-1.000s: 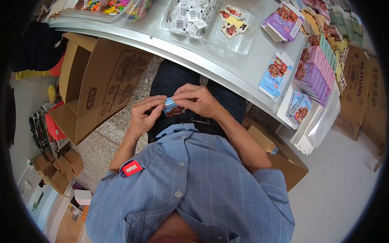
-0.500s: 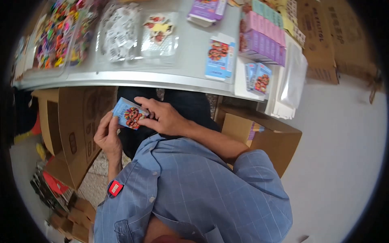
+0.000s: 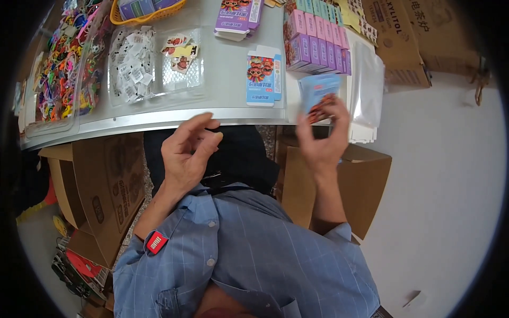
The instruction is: Packaging small colorful items and stickers into plastic bags and then into boxes.
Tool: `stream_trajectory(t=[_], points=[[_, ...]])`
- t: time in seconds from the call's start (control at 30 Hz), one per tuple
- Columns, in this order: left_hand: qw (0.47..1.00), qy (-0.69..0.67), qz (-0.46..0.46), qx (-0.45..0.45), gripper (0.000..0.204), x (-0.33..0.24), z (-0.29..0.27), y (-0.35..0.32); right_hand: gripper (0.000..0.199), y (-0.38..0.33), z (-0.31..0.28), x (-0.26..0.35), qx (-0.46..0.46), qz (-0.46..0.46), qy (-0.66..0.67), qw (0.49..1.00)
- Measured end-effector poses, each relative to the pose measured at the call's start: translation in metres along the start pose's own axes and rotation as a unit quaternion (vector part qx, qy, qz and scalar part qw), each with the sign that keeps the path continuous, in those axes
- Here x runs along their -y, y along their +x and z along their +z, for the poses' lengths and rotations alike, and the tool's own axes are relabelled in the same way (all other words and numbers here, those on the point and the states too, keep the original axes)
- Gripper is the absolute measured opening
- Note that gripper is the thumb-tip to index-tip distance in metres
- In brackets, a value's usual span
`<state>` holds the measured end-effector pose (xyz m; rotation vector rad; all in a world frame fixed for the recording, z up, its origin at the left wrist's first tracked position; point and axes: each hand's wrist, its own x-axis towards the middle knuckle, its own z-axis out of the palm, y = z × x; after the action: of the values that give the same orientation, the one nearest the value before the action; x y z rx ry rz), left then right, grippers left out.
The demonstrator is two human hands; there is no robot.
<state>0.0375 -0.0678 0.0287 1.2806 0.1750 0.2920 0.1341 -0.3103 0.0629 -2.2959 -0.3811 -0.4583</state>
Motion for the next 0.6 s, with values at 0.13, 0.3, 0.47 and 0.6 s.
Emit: stream_trajectory(t=[0.13, 0.3, 0.47, 0.6], points=[[0.993, 0.045, -0.105, 0.035, 0.025, 0.024, -0.004, -0.006, 0.04, 0.014, -0.009, -0.045, -0.029, 0.012, -0.162, 0.986], [0.987, 0.092, -0.126, 0.032, 0.024, 0.031, 0.003, -0.006, 0.039, 0.023, -0.006, -0.013, -0.008, -0.056, -0.273, 0.96], [0.989, 0.063, -0.135, 0.01, 0.026, 0.032, 0.006, -0.001, 0.051, 0.02, 0.066, 0.031, 0.136, -0.054, -0.047, 0.988], [0.987, 0.072, -0.143, 0.029, 0.026, 0.033, -0.002, -0.003, 0.067, 0.018, 0.108, 0.014, 0.153, -0.088, -0.121, 0.977]])
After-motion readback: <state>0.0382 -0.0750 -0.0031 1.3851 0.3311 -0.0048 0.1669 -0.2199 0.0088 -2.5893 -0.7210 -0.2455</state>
